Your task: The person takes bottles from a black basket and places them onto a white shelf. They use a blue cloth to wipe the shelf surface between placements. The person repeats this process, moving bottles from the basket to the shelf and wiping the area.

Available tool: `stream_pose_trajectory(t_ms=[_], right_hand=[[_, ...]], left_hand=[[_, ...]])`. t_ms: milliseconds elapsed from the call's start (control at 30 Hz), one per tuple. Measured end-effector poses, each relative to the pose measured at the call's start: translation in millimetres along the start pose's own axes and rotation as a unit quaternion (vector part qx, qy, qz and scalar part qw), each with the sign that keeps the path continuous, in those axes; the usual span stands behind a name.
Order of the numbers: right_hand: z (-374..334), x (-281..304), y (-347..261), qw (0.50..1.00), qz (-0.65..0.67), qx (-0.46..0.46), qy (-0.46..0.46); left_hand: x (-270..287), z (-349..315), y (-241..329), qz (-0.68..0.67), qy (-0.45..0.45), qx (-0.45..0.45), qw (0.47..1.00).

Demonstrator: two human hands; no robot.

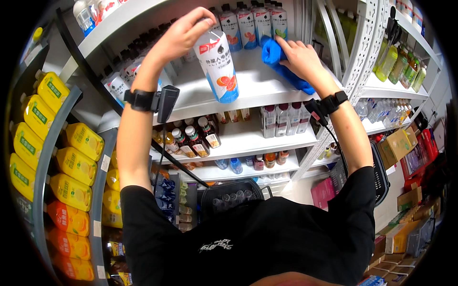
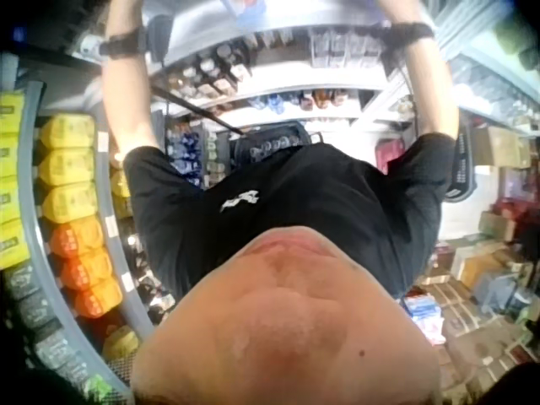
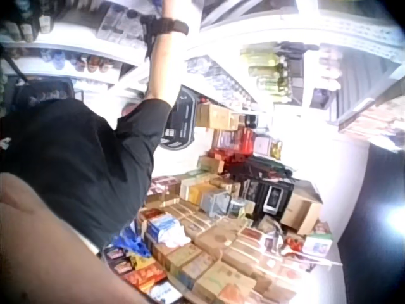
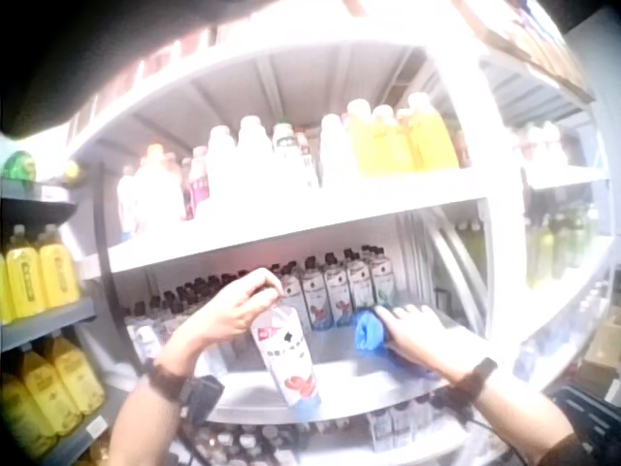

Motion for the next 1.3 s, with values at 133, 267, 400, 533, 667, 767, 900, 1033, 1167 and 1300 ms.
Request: stream_pose_trajectory(t_ms=[133,267,400,533,667,767,900,1033,1167,1300], right_hand=[[24.5,-4.3,9.6,0.997,0.070,0.004,-0.025],[59.6,35.5,-29.1,0.978,0.187,0.078,0.052],[85.5,47.1,-49.2,0.954,0.233,0.150,0.112],[97.3,34.4,-66.0,0.954,0.216,0.179,0.110],[96.5,12.4,-72.6,0.967,0.182,0.176,0.010],[93.1,16.3,-86.8,0.970,0.149,0.184,0.047],[101.2,7.1,-89.6,0.978,0.126,0.167,0.025],[122.2,-26.2,-75.4,0.980,0.108,0.168,0.018],[151.5,-71.5,-66.6,0.992,0.087,0.095,-0.012],[178.8,-106.0,-47.4,0.989,0.112,0.091,-0.029]], left_hand=[[-21.8,21.6,-38.3,0.015,-0.017,0.041,0.999],[-30.0,21.3,-60.9,0.004,0.013,0.046,0.999],[-39.3,25.0,-63.9,-0.036,0.051,0.015,0.998],[-47.4,3.8,-68.6,-0.023,0.105,0.073,0.992],[-72.9,-53.5,-78.1,0.013,0.160,0.064,0.985],[-89.8,-100.9,-95.4,0.068,0.129,0.155,0.977],[-96.1,-128.7,-117.5,0.045,0.164,0.233,0.957],[-98.5,-128.4,-111.8,0.049,0.174,0.243,0.953],[-107.6,-134.6,-109.3,0.085,0.151,0.224,0.959],[-108.7,-133.9,-116.4,0.059,0.134,0.253,0.956]])
Point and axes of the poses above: each hand's wrist, its own z-axis towards the middle knuckle, its own x-axis out of the back of the hand, y = z × x, the point moved 4 cm from there along z, towards the middle knuckle
